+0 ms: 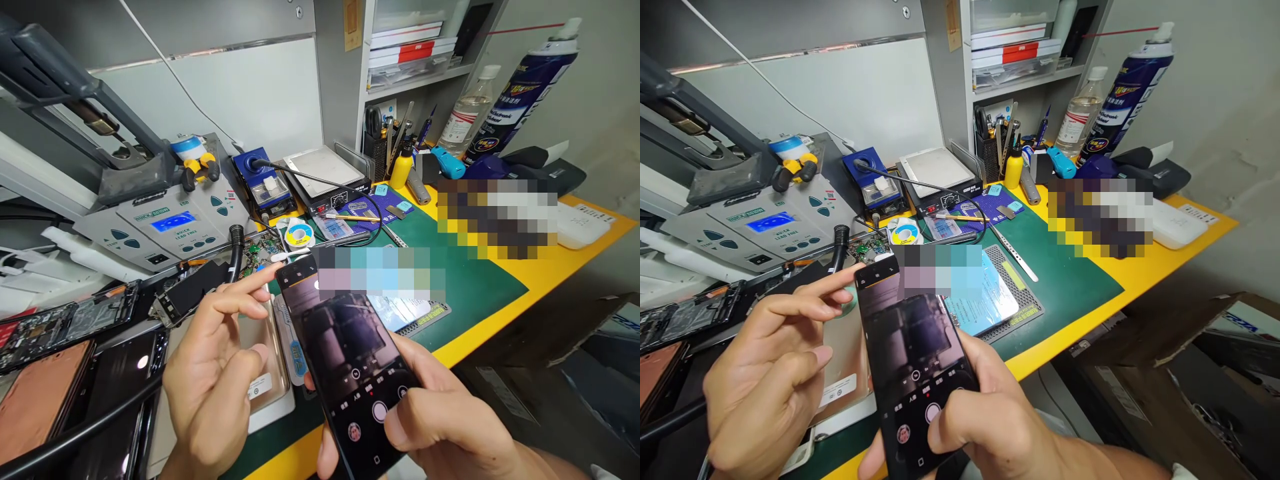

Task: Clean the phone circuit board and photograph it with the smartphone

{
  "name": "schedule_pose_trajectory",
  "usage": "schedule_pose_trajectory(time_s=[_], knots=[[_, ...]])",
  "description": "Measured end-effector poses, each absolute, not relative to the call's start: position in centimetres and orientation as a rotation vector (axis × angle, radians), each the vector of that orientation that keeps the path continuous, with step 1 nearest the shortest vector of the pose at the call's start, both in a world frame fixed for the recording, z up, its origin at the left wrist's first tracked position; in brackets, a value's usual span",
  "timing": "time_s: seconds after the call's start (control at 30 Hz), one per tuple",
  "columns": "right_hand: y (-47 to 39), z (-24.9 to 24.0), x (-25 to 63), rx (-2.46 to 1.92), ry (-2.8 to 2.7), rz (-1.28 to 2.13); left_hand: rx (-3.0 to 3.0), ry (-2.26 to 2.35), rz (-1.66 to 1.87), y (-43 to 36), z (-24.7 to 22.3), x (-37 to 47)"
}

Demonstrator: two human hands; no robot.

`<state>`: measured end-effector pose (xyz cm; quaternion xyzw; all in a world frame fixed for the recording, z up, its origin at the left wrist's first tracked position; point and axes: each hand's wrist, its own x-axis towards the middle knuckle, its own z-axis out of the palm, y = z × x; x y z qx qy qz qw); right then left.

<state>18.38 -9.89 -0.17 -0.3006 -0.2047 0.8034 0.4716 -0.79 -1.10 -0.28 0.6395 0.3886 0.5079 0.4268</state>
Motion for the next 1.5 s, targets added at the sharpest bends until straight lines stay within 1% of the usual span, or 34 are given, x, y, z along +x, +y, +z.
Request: schedule_pose_trajectory(time_s=[0.53,0.77,1.03,1.5], knots=[[-9.7,0.6,17.9,-0.696,-0.586,1.95,1.553,0.963,1.297,-1.3,-0.2,-1.0],[-10.1,-0.2,18.1,-0.715,-0.496,1.931,1.555,0.98,1.251,-1.0,-0.4,-1.0],[-9.9,-0.5,19.0,-0.648,-0.492,1.936,1.703,0.954,1.096,-1.1,-0.7,-1.3],[-10.2,0.1,19.2,-0.629,-0.52,1.918,1.716,0.863,1.125,-1.3,0.1,-1.2]])
